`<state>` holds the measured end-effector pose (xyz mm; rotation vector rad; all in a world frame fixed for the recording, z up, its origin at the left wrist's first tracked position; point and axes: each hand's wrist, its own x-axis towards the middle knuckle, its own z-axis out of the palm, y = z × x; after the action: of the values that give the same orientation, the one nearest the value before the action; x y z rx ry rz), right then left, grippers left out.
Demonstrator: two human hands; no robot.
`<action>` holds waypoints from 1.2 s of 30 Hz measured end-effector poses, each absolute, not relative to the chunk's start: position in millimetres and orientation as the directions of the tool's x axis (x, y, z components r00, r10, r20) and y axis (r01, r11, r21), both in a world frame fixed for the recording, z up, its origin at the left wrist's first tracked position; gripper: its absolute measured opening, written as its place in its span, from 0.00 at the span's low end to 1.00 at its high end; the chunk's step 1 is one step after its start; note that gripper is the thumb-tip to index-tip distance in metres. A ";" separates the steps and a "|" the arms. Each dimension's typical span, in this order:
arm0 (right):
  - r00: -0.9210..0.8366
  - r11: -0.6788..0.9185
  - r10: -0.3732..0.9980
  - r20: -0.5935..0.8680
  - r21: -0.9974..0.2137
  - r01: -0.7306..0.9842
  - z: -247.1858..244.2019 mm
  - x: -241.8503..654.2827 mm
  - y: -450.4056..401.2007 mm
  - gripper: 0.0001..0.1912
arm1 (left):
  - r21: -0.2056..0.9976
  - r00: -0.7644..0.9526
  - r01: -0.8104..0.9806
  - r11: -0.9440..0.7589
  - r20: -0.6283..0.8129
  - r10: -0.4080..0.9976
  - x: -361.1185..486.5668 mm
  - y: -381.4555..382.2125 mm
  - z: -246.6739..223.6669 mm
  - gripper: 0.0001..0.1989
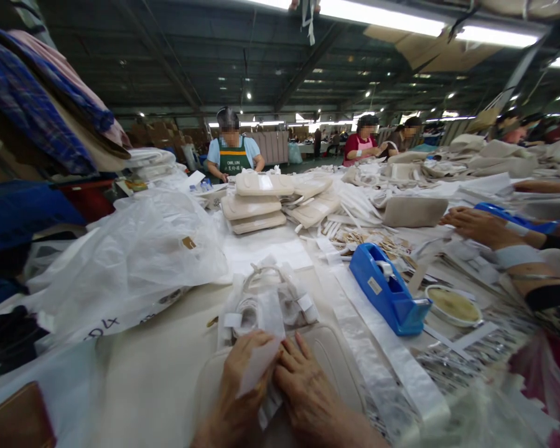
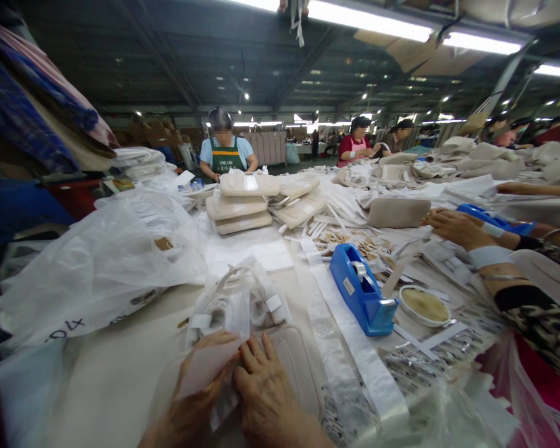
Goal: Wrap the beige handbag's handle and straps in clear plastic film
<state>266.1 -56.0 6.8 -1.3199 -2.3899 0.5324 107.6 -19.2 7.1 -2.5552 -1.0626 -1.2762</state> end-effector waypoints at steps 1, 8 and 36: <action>-0.496 0.498 0.855 0.150 -0.505 0.705 5.6 267.1 -55.9 0.22 | 0.194 0.425 0.593 -0.782 0.749 0.508 109.4 -21.8 6.6 0.16; -0.480 0.558 0.823 0.304 -0.591 0.583 -8.0 270.1 -51.3 0.30 | 0.254 0.409 0.495 -0.831 0.776 0.480 114.4 -32.1 5.6 0.12; -0.368 0.760 0.634 0.680 -0.460 0.459 -23.6 289.0 -84.6 0.08 | -0.118 0.597 0.557 -0.822 0.745 0.297 106.4 -55.0 -5.2 0.17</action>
<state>289.0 -84.6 -23.6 -0.8217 -2.0285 0.2383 106.4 -55.0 -5.2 -2.4881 -0.6914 -1.0699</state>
